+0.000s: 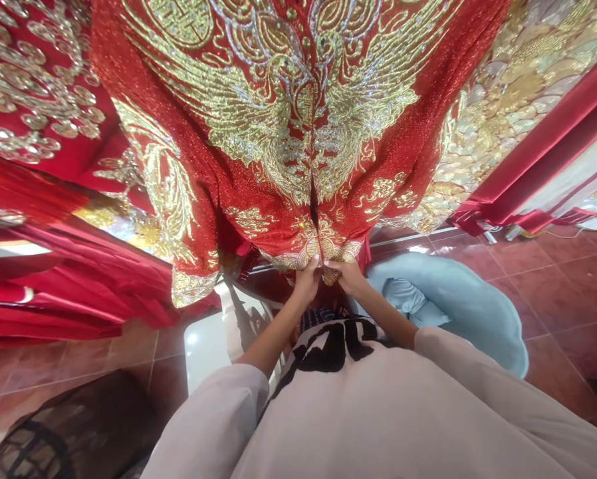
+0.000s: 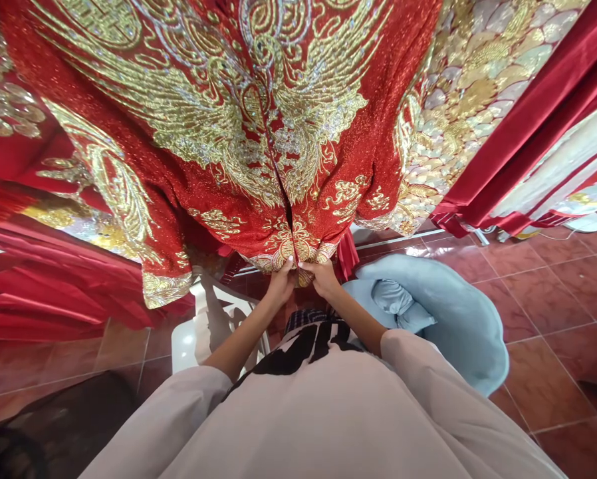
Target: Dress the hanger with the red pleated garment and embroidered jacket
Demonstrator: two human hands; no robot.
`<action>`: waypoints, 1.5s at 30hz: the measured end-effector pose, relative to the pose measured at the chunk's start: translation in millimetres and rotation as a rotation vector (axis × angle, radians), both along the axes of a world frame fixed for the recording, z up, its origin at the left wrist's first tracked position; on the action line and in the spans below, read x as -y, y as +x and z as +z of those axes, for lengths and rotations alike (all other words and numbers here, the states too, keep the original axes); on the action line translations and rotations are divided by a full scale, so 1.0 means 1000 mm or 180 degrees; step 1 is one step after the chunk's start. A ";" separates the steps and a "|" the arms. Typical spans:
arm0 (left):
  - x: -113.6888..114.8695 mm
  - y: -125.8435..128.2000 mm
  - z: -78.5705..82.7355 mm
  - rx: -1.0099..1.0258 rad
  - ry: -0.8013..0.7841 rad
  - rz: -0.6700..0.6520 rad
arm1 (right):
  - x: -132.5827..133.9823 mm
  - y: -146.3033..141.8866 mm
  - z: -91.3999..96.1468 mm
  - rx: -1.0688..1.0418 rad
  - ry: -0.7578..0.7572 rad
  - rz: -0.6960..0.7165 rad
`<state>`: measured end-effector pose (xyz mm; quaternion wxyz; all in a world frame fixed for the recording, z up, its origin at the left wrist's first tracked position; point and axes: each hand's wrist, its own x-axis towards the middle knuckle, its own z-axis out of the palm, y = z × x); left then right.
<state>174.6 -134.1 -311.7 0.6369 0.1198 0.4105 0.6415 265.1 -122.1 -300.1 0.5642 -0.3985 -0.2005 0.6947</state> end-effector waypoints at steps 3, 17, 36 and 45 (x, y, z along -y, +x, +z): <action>0.002 0.003 0.000 -0.0055 0.0116 0.0051 | -0.004 -0.001 0.005 0.0004 0.0048 -0.0011; -0.004 -0.004 -0.022 -0.0855 -0.0311 -0.0039 | 0.003 0.030 -0.031 0.0930 -0.0914 0.0738; -0.001 -0.006 -0.028 -0.1641 -0.0073 -0.0100 | -0.008 0.011 0.003 0.2000 -0.0453 0.0903; 0.000 -0.001 -0.031 -0.1631 -0.0101 -0.0023 | -0.019 -0.006 0.053 0.1585 -0.0585 0.0875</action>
